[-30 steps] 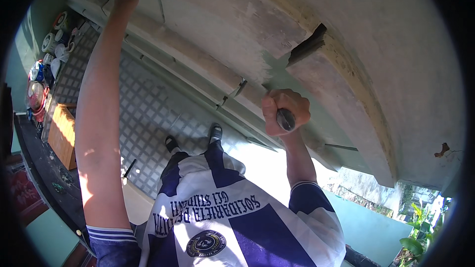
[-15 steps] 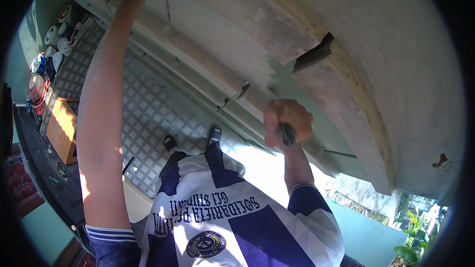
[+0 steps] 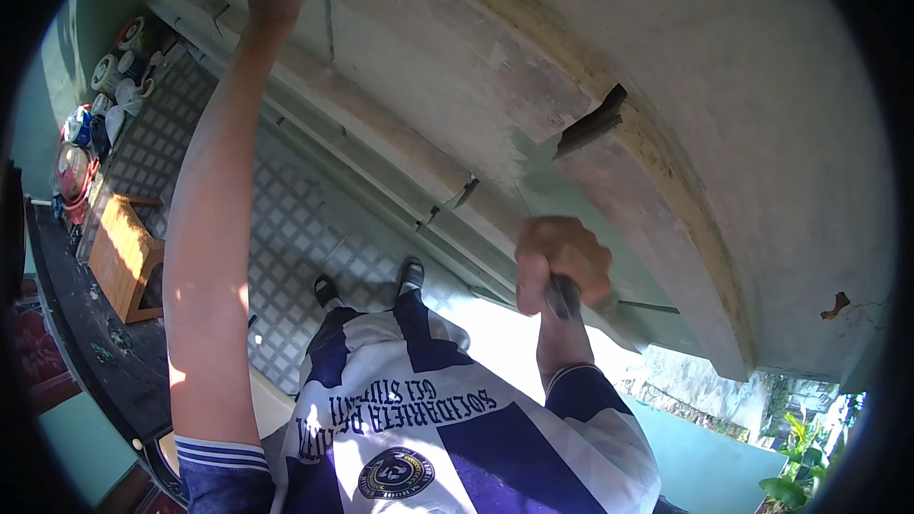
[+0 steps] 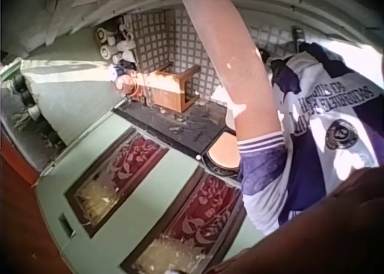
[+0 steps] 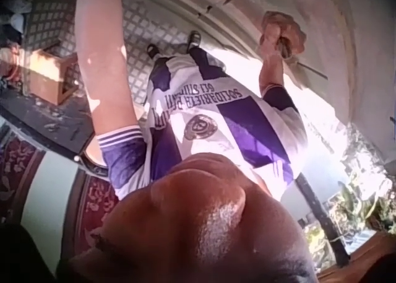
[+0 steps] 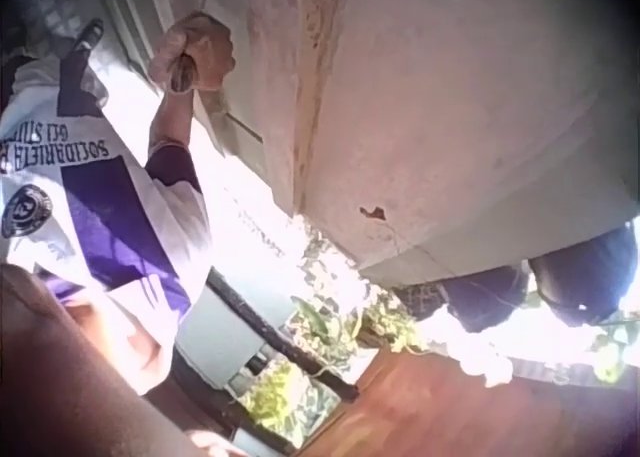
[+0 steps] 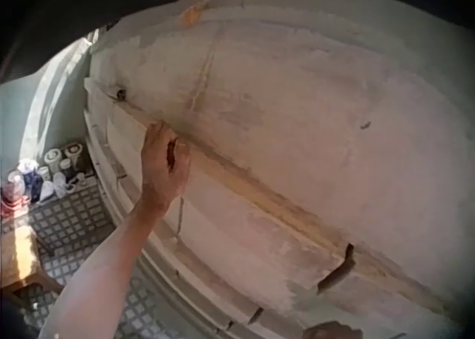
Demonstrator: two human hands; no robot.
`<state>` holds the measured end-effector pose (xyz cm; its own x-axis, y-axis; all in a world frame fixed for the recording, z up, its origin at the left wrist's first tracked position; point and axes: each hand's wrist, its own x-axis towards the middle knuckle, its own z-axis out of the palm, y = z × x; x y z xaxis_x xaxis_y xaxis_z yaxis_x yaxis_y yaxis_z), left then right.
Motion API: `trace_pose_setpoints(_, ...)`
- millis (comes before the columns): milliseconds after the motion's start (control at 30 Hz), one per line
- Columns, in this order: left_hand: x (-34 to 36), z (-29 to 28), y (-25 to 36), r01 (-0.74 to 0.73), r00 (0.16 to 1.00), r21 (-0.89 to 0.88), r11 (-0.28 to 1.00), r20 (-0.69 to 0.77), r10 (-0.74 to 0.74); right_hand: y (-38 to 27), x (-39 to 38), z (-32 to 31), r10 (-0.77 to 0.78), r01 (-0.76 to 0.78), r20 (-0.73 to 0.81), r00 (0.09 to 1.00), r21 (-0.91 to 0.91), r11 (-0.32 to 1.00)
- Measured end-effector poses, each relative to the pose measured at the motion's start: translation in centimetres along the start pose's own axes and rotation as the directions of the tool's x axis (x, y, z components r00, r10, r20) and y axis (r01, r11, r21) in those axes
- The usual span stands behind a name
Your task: Patching and smoothing a wall using a putty knife.
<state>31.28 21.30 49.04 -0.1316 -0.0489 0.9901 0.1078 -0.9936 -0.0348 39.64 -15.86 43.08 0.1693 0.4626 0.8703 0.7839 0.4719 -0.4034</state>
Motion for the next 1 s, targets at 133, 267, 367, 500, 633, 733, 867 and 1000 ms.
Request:
trace_pose_setpoints(133,-0.1,0.2,0.8,0.033,0.999,0.014,0.999,0.019,-0.033,1.5,-0.4,0.5,0.043,-0.043,-0.025,0.999,0.003,0.999)
trace_pose_setpoints(267,0.3,0.0,1.2,0.028,1.0,-0.01,1.0,0.0,-0.028,-0.4,0.3,-0.1,-0.003,0.003,-0.003,1.0,0.047,0.999)
trace_pose_setpoints(367,0.2,0.2,0.5,0.005,1.0,0.03,1.0,0.009,-0.006,-0.8,1.1,0.6,-0.026,0.037,-0.087,0.996,0.137,0.99)
trace_pose_setpoints(500,-0.1,0.1,0.6,0.027,0.999,0.021,0.999,0.02,-0.028,-1.6,1.6,0.0,-0.045,0.045,0.0,0.999,0.105,0.993)
trace_pose_setpoints(633,0.1,-0.2,0.5,0.048,0.998,0.013,0.999,0.032,-0.049,-0.1,1.4,0.3,-0.05,0.052,-0.181,0.982,0.006,0.999)
trace_pose_setpoints(733,-0.2,0.0,0.5,0.04,0.999,0.027,0.999,0.034,-0.041,0.3,1.4,0.9,-0.089,0.088,-0.064,0.994,-0.027,0.996)
trace_pose_setpoints(867,0.0,0.4,0.5,0.035,0.999,0.041,0.999,0.023,-0.036,0.1,2.1,1.1,-0.192,0.18,-0.162,0.968,-0.086,0.98)
trace_pose_setpoints(1000,-0.2,-0.1,0.6,0.039,0.998,0.049,0.998,0.048,-0.041,-1.4,2.5,0.7,-0.136,0.158,-0.136,0.981,0.172,0.972)
